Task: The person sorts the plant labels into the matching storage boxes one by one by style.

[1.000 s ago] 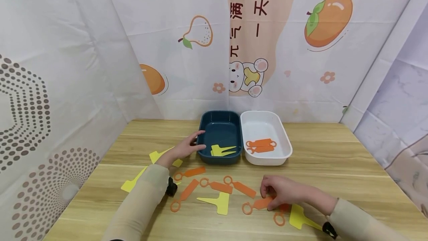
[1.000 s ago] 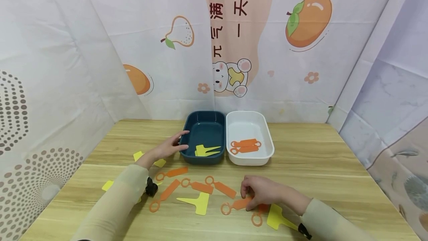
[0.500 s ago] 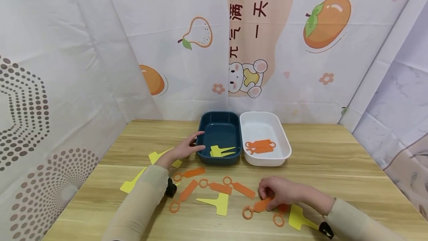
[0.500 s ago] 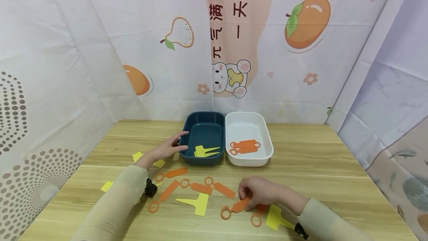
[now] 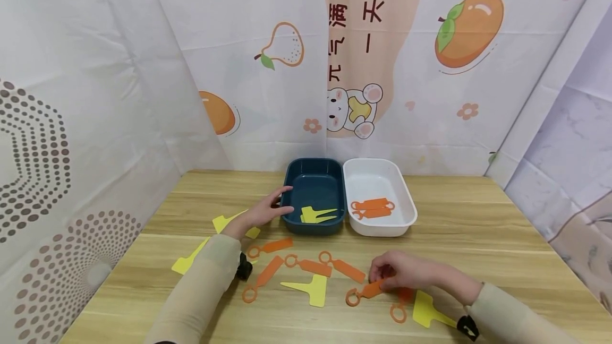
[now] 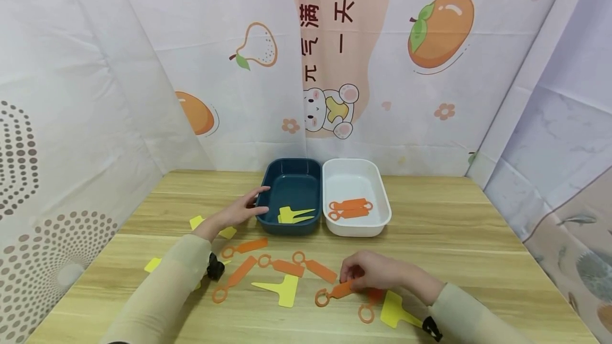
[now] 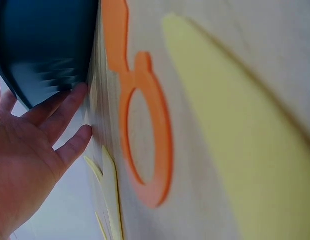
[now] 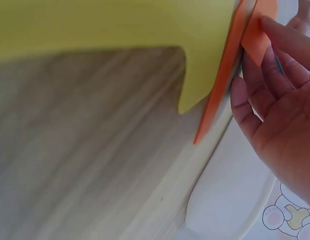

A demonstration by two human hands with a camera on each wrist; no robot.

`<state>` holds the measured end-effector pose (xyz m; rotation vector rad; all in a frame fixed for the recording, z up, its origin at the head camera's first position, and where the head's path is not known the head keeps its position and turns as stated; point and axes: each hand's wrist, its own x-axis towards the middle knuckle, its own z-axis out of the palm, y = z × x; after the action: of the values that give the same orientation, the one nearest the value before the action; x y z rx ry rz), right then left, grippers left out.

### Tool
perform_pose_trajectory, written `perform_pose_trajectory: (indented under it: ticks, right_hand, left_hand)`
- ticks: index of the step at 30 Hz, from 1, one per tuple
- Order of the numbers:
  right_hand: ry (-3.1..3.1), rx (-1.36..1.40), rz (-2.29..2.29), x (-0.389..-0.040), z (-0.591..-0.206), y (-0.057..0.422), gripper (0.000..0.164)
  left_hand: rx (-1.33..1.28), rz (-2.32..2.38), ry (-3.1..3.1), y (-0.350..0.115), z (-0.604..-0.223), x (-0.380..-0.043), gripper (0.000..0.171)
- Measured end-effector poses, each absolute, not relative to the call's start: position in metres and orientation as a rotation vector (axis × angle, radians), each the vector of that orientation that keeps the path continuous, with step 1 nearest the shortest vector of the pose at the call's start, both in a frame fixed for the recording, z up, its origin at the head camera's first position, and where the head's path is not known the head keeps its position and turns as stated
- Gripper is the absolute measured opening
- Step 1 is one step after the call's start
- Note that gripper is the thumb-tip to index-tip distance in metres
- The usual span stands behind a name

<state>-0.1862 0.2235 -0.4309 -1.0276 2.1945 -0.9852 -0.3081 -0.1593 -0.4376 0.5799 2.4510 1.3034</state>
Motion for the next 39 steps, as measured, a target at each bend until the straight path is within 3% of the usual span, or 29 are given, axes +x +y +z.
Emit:
perform_pose_trajectory:
  ticks: [22, 39]
  right_hand:
    - [2.331, -1.152, -1.117, -0.21, -0.378, 0.239, 0.008]
    - [2.606, -0.992, -1.012, -0.247, -0.332, 0.255, 0.008]
  left_hand:
    - [0.613, 1.302, 2.451, -0.161, -0.437, -0.308, 0.067]
    - [0.577, 1.288, 2.475, -0.159, -0.438, -0.307, 0.065]
